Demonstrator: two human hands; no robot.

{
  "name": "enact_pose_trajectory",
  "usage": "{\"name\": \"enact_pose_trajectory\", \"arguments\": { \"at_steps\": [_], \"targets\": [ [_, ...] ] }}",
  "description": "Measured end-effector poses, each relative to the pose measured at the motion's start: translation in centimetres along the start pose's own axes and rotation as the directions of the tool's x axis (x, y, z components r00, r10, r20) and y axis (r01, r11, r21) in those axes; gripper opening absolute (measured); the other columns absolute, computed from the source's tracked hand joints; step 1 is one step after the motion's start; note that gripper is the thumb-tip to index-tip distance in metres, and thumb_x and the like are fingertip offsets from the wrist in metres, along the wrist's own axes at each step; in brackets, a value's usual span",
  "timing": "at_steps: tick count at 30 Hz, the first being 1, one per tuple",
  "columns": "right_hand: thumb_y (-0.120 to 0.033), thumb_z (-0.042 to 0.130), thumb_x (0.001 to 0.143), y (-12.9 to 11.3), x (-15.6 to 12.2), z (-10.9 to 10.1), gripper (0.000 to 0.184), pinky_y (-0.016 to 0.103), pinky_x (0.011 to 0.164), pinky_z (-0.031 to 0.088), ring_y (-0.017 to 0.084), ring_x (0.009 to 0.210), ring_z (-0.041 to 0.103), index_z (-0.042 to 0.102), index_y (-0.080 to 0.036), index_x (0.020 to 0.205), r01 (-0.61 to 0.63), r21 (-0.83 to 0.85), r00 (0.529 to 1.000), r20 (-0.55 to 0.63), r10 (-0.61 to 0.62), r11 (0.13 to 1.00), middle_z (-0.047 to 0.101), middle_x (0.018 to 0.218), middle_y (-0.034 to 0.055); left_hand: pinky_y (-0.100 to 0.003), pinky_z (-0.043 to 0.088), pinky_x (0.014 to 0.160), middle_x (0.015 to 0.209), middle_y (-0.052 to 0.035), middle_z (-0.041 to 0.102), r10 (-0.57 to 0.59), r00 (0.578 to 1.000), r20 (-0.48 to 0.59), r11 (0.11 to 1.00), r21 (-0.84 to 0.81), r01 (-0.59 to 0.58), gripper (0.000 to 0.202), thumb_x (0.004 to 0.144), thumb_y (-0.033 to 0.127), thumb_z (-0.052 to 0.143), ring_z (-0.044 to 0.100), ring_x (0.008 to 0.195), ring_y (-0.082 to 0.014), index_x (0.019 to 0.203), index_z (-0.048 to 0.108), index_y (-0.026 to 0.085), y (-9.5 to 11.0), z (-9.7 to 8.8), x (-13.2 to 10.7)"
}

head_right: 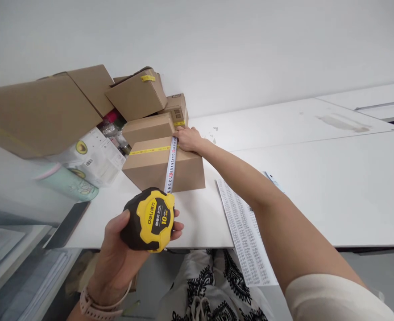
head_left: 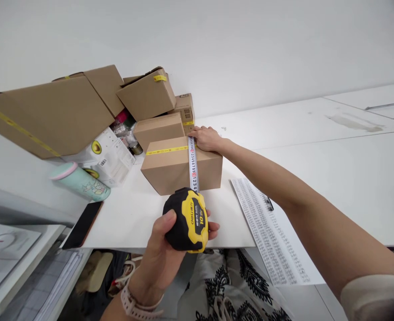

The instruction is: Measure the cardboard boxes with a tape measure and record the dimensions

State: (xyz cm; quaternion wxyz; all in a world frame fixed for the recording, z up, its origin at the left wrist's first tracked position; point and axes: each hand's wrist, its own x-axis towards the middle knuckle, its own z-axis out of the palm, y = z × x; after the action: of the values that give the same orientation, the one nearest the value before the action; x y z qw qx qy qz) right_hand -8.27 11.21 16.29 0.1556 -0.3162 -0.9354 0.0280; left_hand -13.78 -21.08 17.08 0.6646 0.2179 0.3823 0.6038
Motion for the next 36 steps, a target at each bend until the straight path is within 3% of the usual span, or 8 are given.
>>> {"name": "enact_pose_trajectory", "arguments": {
  "at_steps": [8, 15, 20, 25, 29, 32, 34, 36],
  "targets": [
    [-0.014, 0.04, 0.093, -0.2, -0.2, 0.0, 0.046, 0.05, 0.096, 0.042, 0.033, 0.118, 0.055, 0.066, -0.022, 0.13, -0.016, 0.05, 1.0, -0.021, 0.017, 0.999, 0.061, 0.133, 0.0133, -0.041, 0.06, 0.085, 0.108, -0.0142, 0.072, 0.035, 0.999, 0.008, 0.999, 0.021, -0.035, 0.051, 0.079, 0.053, 0.073, 0.071, 0.096, -0.031, 0.112, 0.072, 0.014, -0.6, -0.2, 0.4],
    [-0.014, 0.039, 0.09, 0.4, -2.9, -2.0, 0.044, 0.051, 0.098, 0.042, 0.031, 0.11, 0.05, 0.07, -0.02, 0.12, -0.026, 0.334, 0.917, -0.368, 0.155, 0.942, 0.067, 0.112, 0.0111, -0.035, 0.059, 0.07, 0.115, -0.0121, 0.066, 0.082, 0.99, 0.111, 0.978, 0.18, -0.101, 0.07, 0.074, 0.049, 0.079, 0.068, 0.09, -0.0266, 0.136, 0.056, 0.024, -1.0, -1.6, -0.6],
    [-0.015, 0.037, 0.093, -3.2, -10.3, -3.6, 0.046, 0.054, 0.098, 0.042, 0.029, 0.109, 0.051, 0.064, -0.027, 0.129, 0.161, 0.404, 0.855, -0.514, 0.077, 0.901, 0.064, 0.112, 0.0087, -0.034, 0.056, 0.068, 0.117, -0.0116, 0.065, 0.115, 0.979, 0.168, 0.926, 0.339, -0.167, 0.111, 0.065, 0.054, 0.086, 0.067, 0.09, -0.0272, 0.156, 0.026, 0.033, -0.9, -1.8, -0.5],
    [-0.02, 0.04, 0.095, -7.5, -19.7, -4.6, 0.048, 0.044, 0.085, 0.05, 0.025, 0.105, 0.057, 0.059, -0.037, 0.136, 0.232, 0.542, 0.955, -0.283, -0.084, 0.808, 0.065, 0.117, 0.007, -0.031, 0.054, 0.066, 0.109, -0.0088, 0.068, 0.205, 0.969, 0.136, 0.795, 0.554, -0.246, 0.112, 0.063, 0.062, 0.085, 0.067, 0.087, -0.0274, 0.156, 0.029, 0.033, 0.1, -0.5, 0.3],
    [-0.032, 0.05, 0.094, -2.6, -22.6, -3.6, 0.03, 0.041, 0.077, 0.05, 0.025, 0.095, 0.062, 0.068, -0.034, 0.118, 0.013, 0.653, 0.957, -0.227, 0.18, 0.757, 0.069, 0.111, 0.0062, -0.03, 0.055, 0.065, 0.114, -0.007, 0.069, 0.502, 0.857, 0.116, 0.558, 0.714, -0.423, 0.098, 0.065, 0.053, 0.087, 0.068, 0.092, -0.0271, 0.15, 0.042, 0.032, 2.3, 0.5, 2.4],
    [-0.034, 0.055, 0.09, 4.2, -22.9, -1.3, 0.016, 0.04, 0.072, 0.045, 0.023, 0.076, 0.061, 0.066, -0.025, 0.096, -0.437, 0.486, 0.817, -0.137, 0.56, 0.757, 0.069, 0.084, 0.0052, -0.041, 0.055, 0.089, 0.129, -0.0037, 0.064, 0.747, 0.622, 0.236, 0.112, 0.877, -0.467, 0.096, 0.063, 0.044, 0.09, 0.063, 0.111, -0.0285, 0.147, 0.046, 0.029, 5.1, 0.7, 5.4],
    [-0.041, 0.055, 0.09, 7.7, -23.0, 0.8, 0.02, 0.038, 0.068, 0.041, 0.023, 0.07, 0.059, 0.062, -0.023, 0.093, -0.663, 0.255, 0.729, 0.004, 0.685, 0.704, 0.068, 0.078, 0.0053, -0.057, 0.043, 0.107, 0.144, -0.0011, 0.056, 0.785, 0.533, 0.315, -0.158, 0.934, -0.32, 0.093, 0.066, 0.049, 0.087, 0.053, 0.126, -0.0354, 0.146, 0.047, 0.028, 7.1, 0.4, 7.8],
    [-0.051, 0.055, 0.089, 9.6, -23.2, 2.8, 0.031, 0.036, 0.067, 0.039, 0.024, 0.073, 0.059, 0.061, -0.022, 0.097, -0.708, 0.117, 0.706, 0.102, 0.701, 0.696, 0.069, 0.081, 0.0068, -0.066, 0.024, 0.117, 0.159, 0.0061, 0.04, 0.719, 0.639, 0.273, -0.068, 0.943, -0.327, 0.093, 0.067, 0.045, 0.086, 0.021, 0.147, -0.045, 0.149, 0.042, 0.032, 8.8, 0.1, 10.2]
  ]
}}
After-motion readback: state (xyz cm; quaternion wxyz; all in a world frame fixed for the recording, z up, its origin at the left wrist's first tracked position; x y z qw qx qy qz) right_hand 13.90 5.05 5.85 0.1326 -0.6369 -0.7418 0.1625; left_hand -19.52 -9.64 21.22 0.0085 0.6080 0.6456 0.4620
